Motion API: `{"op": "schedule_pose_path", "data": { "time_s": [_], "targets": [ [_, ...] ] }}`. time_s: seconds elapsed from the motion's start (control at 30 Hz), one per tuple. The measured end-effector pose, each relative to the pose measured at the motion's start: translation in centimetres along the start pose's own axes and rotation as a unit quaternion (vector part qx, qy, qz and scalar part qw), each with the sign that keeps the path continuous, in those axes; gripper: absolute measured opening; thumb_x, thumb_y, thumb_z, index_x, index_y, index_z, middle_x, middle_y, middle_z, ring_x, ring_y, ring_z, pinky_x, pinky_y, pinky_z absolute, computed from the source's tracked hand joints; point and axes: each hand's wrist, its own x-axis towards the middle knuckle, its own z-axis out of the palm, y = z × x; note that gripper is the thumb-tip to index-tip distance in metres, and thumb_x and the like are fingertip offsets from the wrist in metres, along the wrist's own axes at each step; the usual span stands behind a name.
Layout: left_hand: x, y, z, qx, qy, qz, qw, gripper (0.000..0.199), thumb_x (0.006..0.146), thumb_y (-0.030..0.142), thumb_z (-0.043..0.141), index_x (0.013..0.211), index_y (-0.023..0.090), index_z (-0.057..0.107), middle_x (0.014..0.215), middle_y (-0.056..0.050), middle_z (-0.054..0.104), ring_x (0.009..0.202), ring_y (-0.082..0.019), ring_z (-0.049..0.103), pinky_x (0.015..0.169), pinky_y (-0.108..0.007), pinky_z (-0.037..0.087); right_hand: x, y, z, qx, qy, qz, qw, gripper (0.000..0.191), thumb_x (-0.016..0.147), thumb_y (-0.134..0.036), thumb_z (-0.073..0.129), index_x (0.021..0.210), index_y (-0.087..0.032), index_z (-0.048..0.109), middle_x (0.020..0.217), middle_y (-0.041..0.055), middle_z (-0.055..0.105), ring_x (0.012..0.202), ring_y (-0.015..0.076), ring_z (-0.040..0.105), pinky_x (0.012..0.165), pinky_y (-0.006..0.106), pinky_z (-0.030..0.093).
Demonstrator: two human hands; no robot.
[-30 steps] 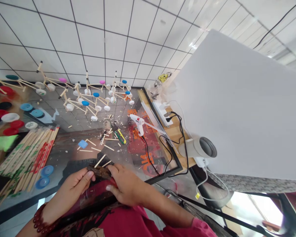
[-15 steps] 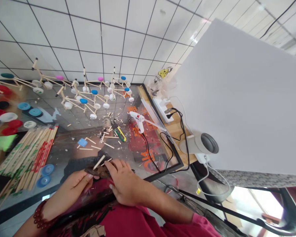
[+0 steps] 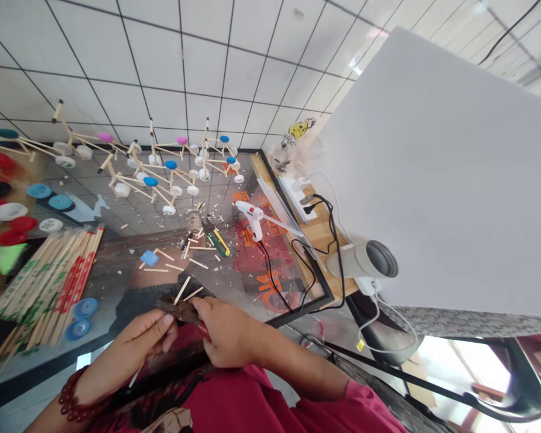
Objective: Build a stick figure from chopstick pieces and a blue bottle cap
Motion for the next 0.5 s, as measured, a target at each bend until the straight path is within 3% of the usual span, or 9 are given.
{"op": "schedule_pose_path", "data": {
  "time_s": [0.13,0.3,0.5],
  "targets": [
    [0.2,-0.1,0.4,-0.048,0.034,-0.007,0.998,0.077,0.083,0.098,0.059,0.072,0.022,0.064,0.069,-0.001,0.058,0.067,-0.019,0.051,0.063,-0.032,0.045,0.2,0.3,-0.6,-0.014,-0.035,0.002,0.999,0.058,0.080,-0.011,0.064,0.138,-0.015,0.057,0.127,0.0159,0.077,0.112,0.0296,0.075,0.100,0.039,0.059],
    [0.9,-0.3,0.5,-0.036,0.048,-0.009,0.998,0.086,0.080,0.104,0.054,0.081,0.020,0.072,0.076,-0.005,0.066,0.074,-0.021,0.058,0.067,-0.033,0.048,0.4,0.1,-1.1,-0.060,-0.068,0.038,0.995,0.044,0.086,-0.016,0.064,0.130,-0.017,0.059,0.117,0.0146,0.078,0.102,0.0293,0.074,0.086,0.035,0.052],
    [1.7,-0.8,1.1,-0.045,0.040,-0.045,0.997,0.092,0.067,0.113,0.051,0.071,0.022,0.062,0.065,0.000,0.054,0.065,-0.018,0.049,0.056,-0.030,0.038,0.4,0.0,-0.6,-0.059,-0.097,0.074,0.991,0.043,0.086,-0.015,0.065,0.128,-0.017,0.057,0.114,0.0137,0.078,0.101,0.0284,0.072,0.081,0.034,0.048]
  ]
}}
